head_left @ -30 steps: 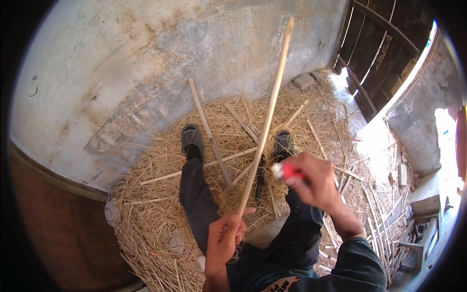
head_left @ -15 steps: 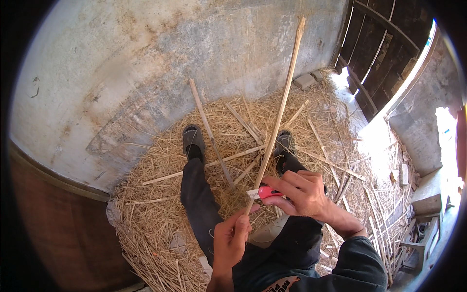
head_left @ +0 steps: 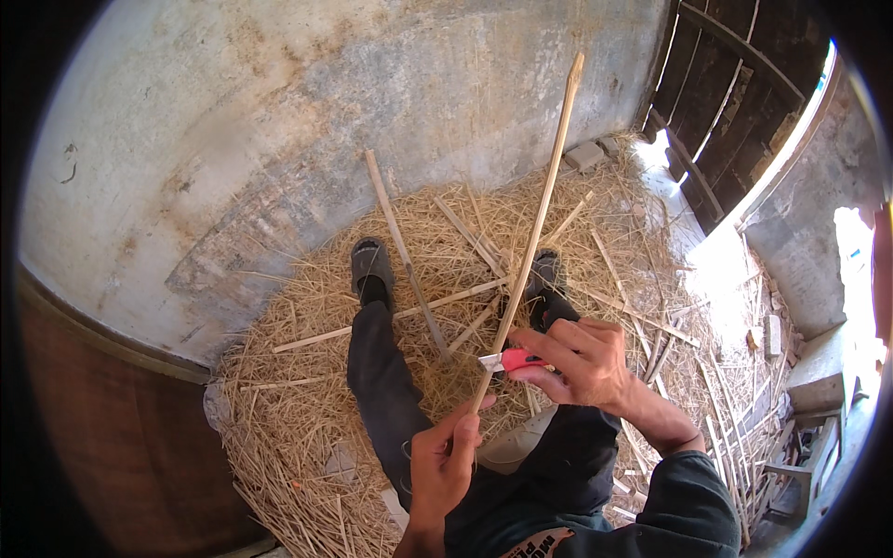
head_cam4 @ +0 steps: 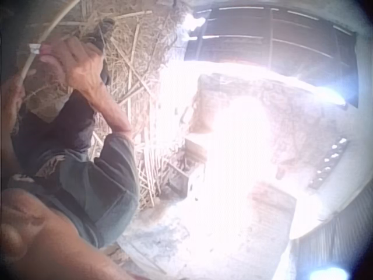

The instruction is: The person sits on a hay-covered floor and uses a red utility knife to shave the surface of a long bamboo stick. They rotate the stick and scrape off thin strips of material. Later, they switch to a large machete to continue shaving the bamboo stick.

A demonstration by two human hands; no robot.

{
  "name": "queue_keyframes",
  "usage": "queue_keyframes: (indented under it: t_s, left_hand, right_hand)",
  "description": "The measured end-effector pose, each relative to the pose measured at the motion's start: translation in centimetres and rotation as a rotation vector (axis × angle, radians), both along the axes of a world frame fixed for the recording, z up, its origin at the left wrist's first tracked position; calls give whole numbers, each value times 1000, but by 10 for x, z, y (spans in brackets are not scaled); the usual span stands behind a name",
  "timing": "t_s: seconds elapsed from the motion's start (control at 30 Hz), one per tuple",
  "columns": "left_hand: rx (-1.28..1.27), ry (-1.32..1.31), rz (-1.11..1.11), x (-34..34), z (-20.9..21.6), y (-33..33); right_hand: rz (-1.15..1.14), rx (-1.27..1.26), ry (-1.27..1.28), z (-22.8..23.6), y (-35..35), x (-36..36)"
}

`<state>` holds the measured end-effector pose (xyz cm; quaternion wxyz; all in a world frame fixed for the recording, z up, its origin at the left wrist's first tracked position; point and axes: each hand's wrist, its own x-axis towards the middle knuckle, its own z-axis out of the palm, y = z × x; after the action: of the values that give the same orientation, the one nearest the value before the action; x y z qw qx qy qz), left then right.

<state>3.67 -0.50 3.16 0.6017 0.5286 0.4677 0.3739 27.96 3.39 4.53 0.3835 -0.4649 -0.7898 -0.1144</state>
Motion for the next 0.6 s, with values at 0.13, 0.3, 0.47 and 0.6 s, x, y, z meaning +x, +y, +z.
queue_keyframes:
  t_s: [0.13,0.3,0.47,0.6]
  left_hand:
    - [-19,21,1,-3,-1,-4]
    - [-26,19,-5,-9,-7,-5]
    - [-59,59,-18,-15,-8,-9]
    - [-96,73,-9,-17,-5,-12]
  right_hand:
    - [-8,-8,2,-1,2,3]
    - [-16,-19,-27,4,2,2]
    - [-19,14,18,-5,11,8]
    - [-89,-22,27,6,13,14]
